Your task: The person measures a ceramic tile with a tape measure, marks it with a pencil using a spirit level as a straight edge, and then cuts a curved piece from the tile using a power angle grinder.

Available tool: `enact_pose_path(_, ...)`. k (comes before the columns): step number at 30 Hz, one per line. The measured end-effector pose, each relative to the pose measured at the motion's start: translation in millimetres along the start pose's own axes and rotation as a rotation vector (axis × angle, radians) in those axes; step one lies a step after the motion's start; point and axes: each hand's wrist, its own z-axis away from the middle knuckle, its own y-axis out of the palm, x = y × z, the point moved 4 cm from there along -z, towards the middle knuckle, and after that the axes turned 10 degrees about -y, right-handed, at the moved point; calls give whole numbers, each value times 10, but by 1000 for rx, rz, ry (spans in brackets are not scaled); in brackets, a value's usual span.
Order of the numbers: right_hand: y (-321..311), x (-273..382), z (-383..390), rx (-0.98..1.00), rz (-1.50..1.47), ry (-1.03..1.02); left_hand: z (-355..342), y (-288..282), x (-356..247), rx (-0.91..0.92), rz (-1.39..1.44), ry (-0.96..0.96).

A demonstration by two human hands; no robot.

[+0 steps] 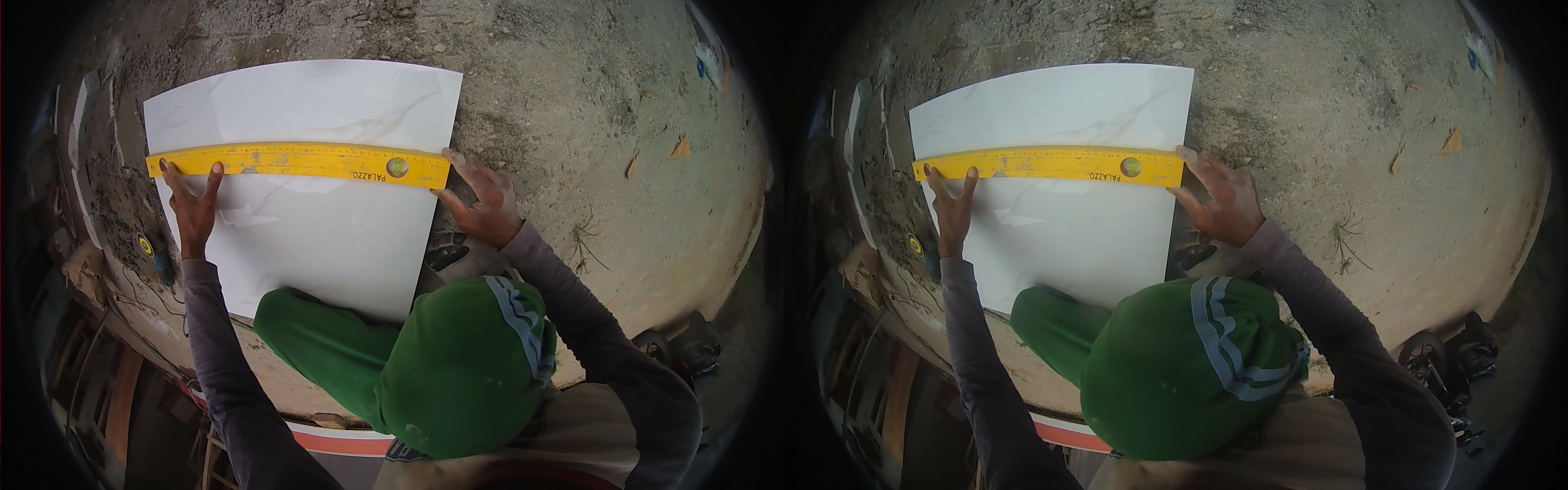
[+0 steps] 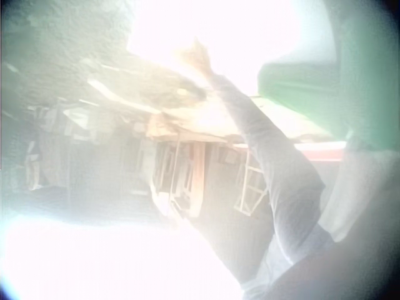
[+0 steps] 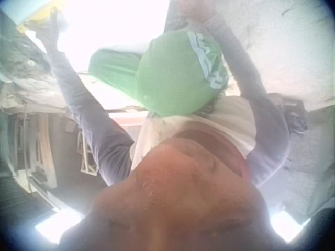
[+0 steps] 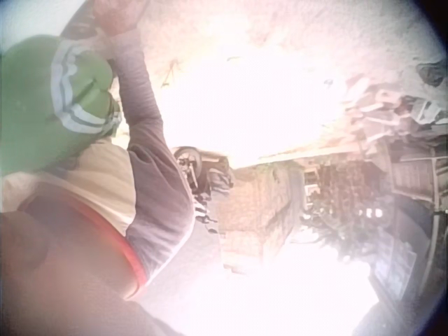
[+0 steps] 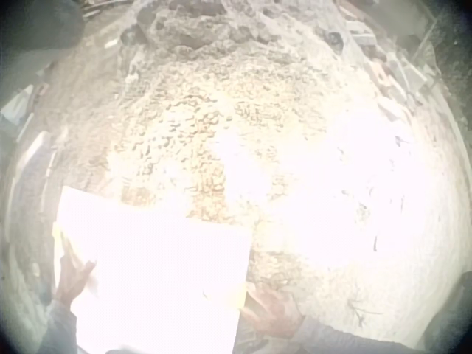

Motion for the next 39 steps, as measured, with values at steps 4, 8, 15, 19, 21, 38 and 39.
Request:
enact_pose_path(4,16,-35,60,-18,14,-18,31,37,-36,30,6,-56)
enact_pose_path(8,2,5,30,17,6,14,18,19,-4,4,3,-23)
enact_pose_path(15,-14,62,-17,-69,41,-116,70,44,-49,37,-56,-176)
enact_pose_path(19,15,127,-48,-81,51,-150,40,16,46,37,148,-104)
enact_pose_path(21,60,89,-22,-50,82,-130,59,1,34,23,86,-36)
enact_pose_path(38,32,54,4,-6,93,-109,48,37,61,55,9,-80)
enact_pose_path(39,34,53,6,-7,95,-109,45,31,59,59,2,-75)
